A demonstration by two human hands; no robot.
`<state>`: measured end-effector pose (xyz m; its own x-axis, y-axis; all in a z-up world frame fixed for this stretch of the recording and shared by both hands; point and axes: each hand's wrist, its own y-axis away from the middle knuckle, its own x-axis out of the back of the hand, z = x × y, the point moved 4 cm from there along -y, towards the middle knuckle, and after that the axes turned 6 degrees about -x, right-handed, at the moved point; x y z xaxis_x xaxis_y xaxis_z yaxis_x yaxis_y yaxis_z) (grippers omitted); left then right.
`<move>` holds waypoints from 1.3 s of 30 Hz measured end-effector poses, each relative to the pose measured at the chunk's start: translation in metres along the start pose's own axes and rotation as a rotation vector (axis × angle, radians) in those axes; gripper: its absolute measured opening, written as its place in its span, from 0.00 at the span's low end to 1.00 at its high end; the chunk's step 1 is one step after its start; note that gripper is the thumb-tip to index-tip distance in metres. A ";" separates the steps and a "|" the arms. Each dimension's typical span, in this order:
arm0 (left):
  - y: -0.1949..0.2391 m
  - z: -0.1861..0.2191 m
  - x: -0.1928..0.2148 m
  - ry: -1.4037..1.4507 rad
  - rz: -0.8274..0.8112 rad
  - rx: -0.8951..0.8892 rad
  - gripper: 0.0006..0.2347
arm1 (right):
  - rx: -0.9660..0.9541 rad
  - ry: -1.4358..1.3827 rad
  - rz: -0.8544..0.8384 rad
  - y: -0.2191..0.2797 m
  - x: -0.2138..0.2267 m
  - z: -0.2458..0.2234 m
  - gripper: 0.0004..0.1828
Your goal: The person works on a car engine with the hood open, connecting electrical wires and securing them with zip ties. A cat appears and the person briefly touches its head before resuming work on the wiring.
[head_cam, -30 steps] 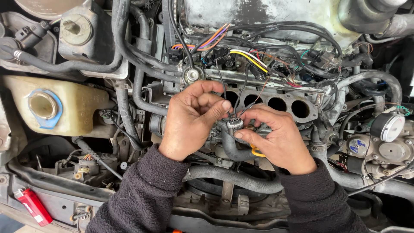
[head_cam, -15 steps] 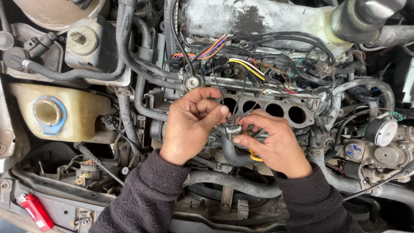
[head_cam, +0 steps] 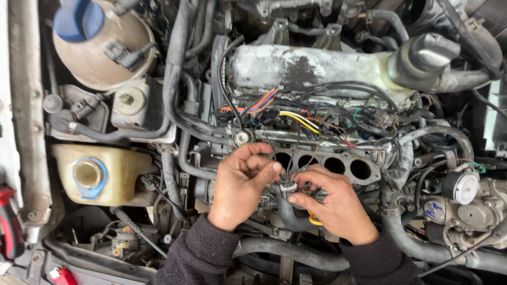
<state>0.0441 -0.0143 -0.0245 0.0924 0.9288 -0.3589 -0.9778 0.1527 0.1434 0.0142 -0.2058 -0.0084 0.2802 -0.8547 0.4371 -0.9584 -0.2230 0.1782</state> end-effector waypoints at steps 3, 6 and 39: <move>-0.001 -0.002 0.001 0.018 -0.001 0.012 0.12 | -0.029 0.008 0.007 -0.002 -0.002 0.001 0.17; -0.001 -0.002 0.001 -0.050 0.005 0.004 0.12 | -0.040 0.014 0.008 -0.001 -0.001 0.003 0.17; 0.000 -0.003 0.005 0.078 0.067 0.016 0.11 | -0.021 -0.018 -0.058 -0.003 -0.003 -0.001 0.18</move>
<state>0.0438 -0.0111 -0.0289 0.0113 0.9080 -0.4189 -0.9781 0.0970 0.1839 0.0160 -0.2020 -0.0088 0.3339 -0.8488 0.4099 -0.9392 -0.2627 0.2210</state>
